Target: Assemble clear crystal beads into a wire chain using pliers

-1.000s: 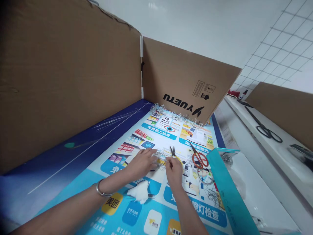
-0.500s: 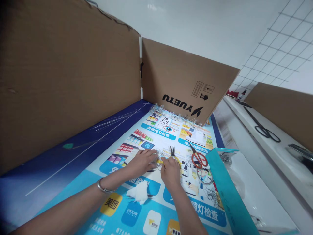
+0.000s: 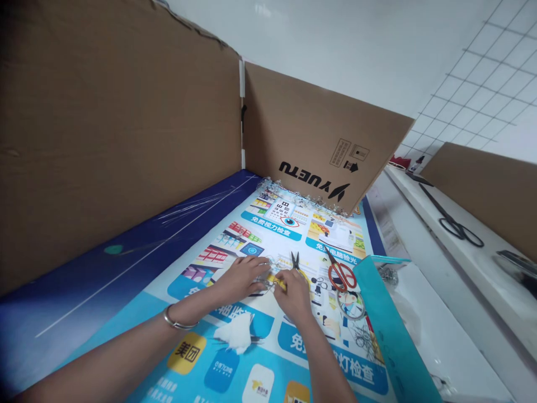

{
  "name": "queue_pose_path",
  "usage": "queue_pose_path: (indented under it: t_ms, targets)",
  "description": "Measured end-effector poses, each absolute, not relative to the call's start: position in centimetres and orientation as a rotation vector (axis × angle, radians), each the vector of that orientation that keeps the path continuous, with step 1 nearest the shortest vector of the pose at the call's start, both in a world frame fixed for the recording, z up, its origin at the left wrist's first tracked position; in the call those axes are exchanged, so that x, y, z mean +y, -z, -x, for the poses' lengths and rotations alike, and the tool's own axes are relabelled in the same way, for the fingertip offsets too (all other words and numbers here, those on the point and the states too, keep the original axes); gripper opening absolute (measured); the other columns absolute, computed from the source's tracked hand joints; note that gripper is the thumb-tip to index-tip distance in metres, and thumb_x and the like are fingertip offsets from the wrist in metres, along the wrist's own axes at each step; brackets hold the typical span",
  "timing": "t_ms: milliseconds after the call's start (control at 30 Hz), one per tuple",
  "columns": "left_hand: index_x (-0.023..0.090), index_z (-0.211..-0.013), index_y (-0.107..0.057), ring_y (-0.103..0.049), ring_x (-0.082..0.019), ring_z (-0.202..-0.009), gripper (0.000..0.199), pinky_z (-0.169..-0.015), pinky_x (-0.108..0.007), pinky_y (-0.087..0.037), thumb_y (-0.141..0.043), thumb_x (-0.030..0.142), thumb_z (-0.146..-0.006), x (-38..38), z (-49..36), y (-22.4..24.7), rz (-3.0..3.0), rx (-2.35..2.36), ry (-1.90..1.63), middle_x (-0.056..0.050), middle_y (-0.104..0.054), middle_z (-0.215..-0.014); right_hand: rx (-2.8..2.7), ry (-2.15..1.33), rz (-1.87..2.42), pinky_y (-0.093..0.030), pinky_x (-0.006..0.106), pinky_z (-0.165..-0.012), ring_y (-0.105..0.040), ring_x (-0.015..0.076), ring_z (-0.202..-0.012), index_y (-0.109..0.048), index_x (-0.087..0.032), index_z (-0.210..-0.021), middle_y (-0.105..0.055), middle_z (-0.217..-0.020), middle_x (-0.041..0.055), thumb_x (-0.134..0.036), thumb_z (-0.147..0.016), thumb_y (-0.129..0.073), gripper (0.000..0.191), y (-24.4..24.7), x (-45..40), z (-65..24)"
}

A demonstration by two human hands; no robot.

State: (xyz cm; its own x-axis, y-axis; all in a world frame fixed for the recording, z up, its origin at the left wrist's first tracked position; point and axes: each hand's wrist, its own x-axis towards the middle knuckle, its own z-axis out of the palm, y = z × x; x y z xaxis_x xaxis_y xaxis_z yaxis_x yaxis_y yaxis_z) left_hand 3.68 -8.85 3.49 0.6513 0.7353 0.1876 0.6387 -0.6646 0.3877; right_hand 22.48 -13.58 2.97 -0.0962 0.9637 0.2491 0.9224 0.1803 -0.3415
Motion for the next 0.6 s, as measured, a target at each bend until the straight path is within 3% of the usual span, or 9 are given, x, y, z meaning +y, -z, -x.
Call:
queue_pose_path:
  t_ms: [167,600]
  targets:
    - [0.031,-0.116,-0.047,-0.038,-0.023,-0.110,0.040,-0.090,-0.036,-0.029,-0.057,0.036,-0.077,-8.8,-3.5,-3.4,-2.598,1.095,-0.501,0.001,-0.043,-0.128,-1.974,-0.198,1.692,-0.036,0.025,-0.067,-0.050,0.0141,-0.074,-0.060,-0.021,-0.082,-0.056,-0.077,0.0014,-0.034,-0.083,-0.043,0.021,-3.2,-13.9,-22.1]
    - [0.029,-0.116,-0.048,-0.039,-0.025,-0.110,0.041,-0.088,-0.037,-0.030,-0.054,0.044,-0.078,-8.7,-3.1,-3.3,-2.593,1.132,-0.536,-0.001,-0.044,-0.128,-1.859,0.001,1.826,-0.037,0.030,-0.072,-0.049,0.0192,-0.082,-0.056,-0.021,-0.092,-0.054,-0.083,0.0041,-0.026,-0.078,-0.045,0.019,-2.1,-14.0,-21.6]
